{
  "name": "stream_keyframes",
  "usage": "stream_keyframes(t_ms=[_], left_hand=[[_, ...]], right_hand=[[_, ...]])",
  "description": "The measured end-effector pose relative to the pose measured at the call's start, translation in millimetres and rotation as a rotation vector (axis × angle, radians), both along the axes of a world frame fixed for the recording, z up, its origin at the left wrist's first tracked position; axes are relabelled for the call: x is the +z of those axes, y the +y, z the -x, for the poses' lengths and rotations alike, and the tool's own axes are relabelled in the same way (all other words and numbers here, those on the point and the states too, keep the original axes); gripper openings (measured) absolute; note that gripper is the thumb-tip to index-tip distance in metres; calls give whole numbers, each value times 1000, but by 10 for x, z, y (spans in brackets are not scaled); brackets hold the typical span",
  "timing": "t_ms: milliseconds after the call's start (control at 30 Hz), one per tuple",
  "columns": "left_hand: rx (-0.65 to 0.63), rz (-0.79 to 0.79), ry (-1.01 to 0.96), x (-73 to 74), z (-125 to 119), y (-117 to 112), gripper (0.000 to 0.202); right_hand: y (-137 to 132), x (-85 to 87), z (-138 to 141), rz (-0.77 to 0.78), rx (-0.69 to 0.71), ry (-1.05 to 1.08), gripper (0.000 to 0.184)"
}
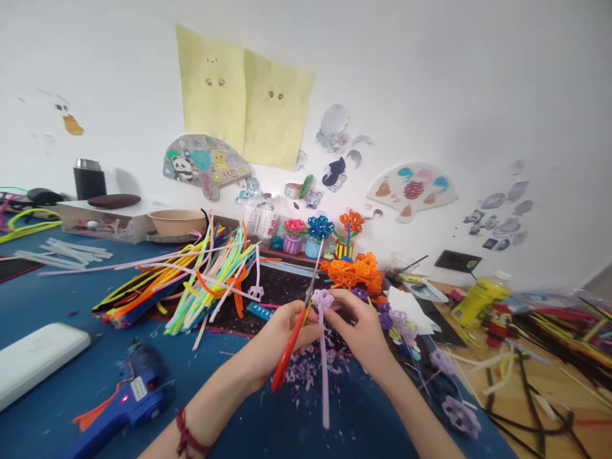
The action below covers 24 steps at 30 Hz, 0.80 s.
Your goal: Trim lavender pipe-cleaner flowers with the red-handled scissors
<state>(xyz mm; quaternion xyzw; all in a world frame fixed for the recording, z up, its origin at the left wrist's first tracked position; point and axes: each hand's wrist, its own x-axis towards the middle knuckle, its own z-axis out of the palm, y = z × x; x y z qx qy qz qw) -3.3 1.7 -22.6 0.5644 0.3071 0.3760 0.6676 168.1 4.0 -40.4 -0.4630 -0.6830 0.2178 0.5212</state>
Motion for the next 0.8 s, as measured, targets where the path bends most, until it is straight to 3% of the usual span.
stream_keyframes(t_ms=[300, 567, 800], left_hand=[[108, 2, -71, -4, 36, 60, 31], [66, -39, -65, 1, 21, 63, 31], [210, -117, -60, -20, 3, 68, 31]], right_hand=[[-27, 5, 57, 64, 50, 92, 22], [-94, 51, 106, 5, -67, 108, 14], [-116, 21, 202, 120, -81, 272, 20]])
